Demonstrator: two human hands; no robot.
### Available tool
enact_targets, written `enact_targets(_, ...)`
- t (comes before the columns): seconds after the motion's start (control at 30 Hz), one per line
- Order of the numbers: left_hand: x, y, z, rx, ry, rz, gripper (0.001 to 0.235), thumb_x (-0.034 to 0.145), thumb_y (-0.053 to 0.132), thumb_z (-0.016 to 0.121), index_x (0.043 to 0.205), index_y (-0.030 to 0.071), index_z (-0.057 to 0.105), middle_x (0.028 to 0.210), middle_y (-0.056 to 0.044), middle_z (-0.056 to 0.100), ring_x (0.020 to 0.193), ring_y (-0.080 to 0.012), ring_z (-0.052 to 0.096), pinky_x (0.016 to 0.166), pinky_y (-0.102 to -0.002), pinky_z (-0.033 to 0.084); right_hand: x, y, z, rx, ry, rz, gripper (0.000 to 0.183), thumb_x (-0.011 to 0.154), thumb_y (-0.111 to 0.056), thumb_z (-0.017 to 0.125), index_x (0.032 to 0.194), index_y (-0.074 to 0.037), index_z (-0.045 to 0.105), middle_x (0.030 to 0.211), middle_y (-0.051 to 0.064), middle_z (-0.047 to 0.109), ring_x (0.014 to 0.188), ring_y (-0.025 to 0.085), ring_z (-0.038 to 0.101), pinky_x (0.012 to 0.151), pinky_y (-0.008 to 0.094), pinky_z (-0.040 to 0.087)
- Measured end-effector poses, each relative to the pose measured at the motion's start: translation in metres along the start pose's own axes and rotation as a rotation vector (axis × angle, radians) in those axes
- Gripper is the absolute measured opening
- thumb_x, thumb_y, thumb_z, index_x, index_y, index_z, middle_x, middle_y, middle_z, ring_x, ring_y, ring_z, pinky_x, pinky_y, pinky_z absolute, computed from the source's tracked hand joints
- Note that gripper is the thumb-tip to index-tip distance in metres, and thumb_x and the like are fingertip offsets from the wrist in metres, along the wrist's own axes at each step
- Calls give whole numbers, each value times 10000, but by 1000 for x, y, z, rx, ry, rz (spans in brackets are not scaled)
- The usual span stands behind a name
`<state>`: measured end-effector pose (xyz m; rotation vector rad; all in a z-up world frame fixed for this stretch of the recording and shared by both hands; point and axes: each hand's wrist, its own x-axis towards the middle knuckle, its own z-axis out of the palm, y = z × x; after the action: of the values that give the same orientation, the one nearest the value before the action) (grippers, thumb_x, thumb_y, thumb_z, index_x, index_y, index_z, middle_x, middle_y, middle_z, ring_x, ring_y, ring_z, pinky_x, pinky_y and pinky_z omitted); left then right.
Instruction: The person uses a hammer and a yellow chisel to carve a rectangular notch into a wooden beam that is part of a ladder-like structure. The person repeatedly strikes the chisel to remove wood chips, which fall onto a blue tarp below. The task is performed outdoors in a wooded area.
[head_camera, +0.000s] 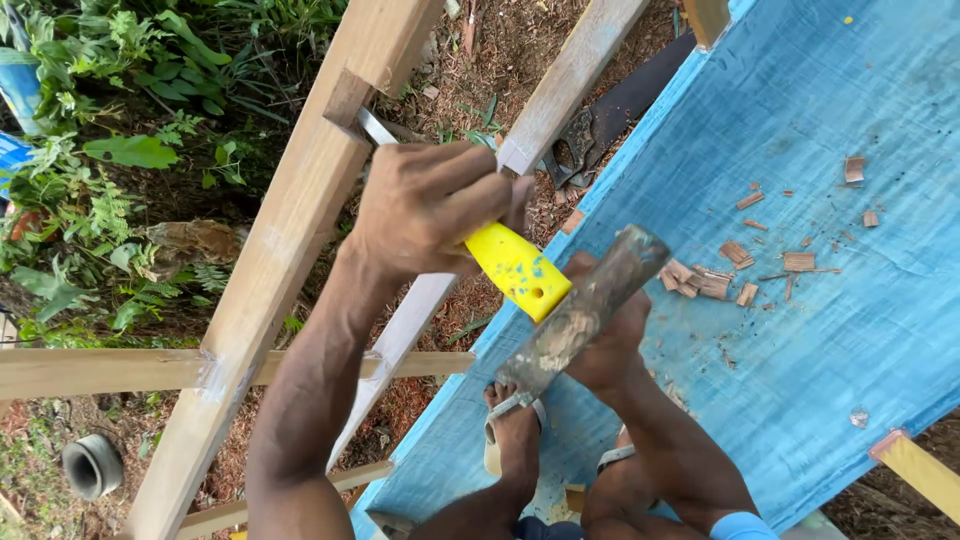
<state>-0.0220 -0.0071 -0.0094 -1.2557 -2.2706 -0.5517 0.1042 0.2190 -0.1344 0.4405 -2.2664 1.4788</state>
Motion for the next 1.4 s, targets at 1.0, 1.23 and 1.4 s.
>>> enact_targets(1.0, 19, -6, 5, 88, -66, 1, 340, 1219, 251, 779, 923, 235, 613, 807, 65, 492, 590, -173, 579, 529, -344, 524, -63, 3, -51, 1388, 5, 465, 207, 1116, -91, 741, 1000, -77, 570, 811, 140, 729, 762, 296, 742, 854, 428, 545)
enact_targets(1.23, 14, -15, 9, -31, -62, -6, 274, 1115, 165, 870, 925, 204, 677, 792, 37, 597, 588, -162, 584, 547, -330, 540, 30, -21, -31, 694, 63, 172, 324, 1074, 84, 796, 1047, -86, 521, 817, 92, 699, 689, 259, 711, 662, 348, 551)
enact_targets(1.4, 22, -5, -1, 7, -11, -39, 334, 1190, 134, 797, 890, 191, 663, 780, 31, 571, 566, -194, 591, 534, -347, 529, 3, 8, -12, 335, -106, 137, 311, 1083, 127, 739, 982, -95, 546, 842, 86, 756, 773, 169, 773, 807, 254, 561)
